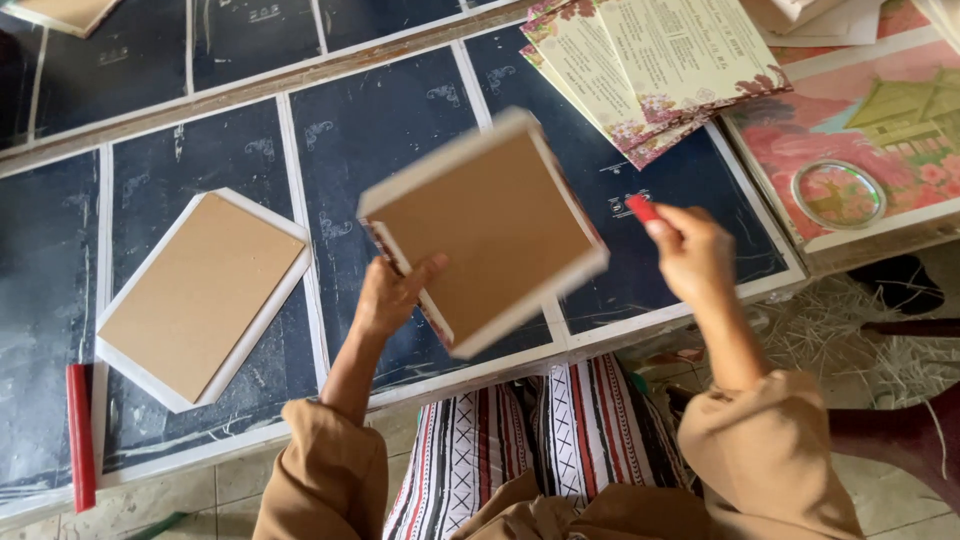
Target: The person sits at a table and uses a red cylindrical tool to press the edges of a book cover onto a stack of pages. They repeatedly smooth the edges and corners of the book, flip it over to work on different sides, and place the finished book aside before picking up another one to repeat the process.
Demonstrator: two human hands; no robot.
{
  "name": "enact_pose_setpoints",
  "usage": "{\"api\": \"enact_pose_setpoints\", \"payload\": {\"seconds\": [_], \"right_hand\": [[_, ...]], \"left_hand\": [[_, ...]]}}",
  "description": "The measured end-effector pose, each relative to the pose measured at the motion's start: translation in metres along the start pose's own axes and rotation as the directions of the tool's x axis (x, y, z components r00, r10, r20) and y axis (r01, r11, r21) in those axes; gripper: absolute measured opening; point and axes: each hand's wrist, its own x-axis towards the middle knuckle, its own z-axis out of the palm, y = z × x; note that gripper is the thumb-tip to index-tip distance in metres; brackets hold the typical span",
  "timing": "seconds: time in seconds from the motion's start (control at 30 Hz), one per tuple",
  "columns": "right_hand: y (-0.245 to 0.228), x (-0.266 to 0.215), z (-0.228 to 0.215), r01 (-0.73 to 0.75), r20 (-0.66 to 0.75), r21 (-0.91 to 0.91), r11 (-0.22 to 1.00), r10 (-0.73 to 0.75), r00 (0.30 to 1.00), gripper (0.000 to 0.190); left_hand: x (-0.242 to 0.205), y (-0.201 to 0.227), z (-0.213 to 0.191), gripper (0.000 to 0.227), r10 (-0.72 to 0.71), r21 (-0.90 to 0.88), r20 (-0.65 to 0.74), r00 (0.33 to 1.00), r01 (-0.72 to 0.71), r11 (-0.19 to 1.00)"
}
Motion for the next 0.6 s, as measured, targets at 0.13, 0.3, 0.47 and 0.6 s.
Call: {"api": "enact_pose_setpoints", "payload": {"seconds": [0.13,0.3,0.47,0.6], "right_hand": [[0.005,-0.015,-0.041,-0.151,-0.067,0.186,0.971,0.166,0.984,0.026],[-0.019,-0.025,-0.055,-0.171,-0.152,0.410,0.896,0.252,0.956,0.024],[-0.026,-0.034,-0.073,-0.156,-0.194,0.386,0.909,0.246,0.950,0.028],[-0.011,-0.044,-0.082,-0.209,-0.248,0.258,0.943,0.273,0.929,0.025]], "left_hand": [[-0.037,-0.005,0.009,0.039,0.233,0.462,-0.118,0.965,-0.154,0.873],[-0.066,-0.019,0.048,0.018,0.703,0.759,0.241,0.669,-0.581,0.292],[-0.051,-0.008,0.038,0.037,0.228,0.664,0.080,0.970,-0.222,0.714],[-0.057,0.002,0.020,0.061,-0.103,0.338,-0.230,0.968,0.178,0.924]]}}
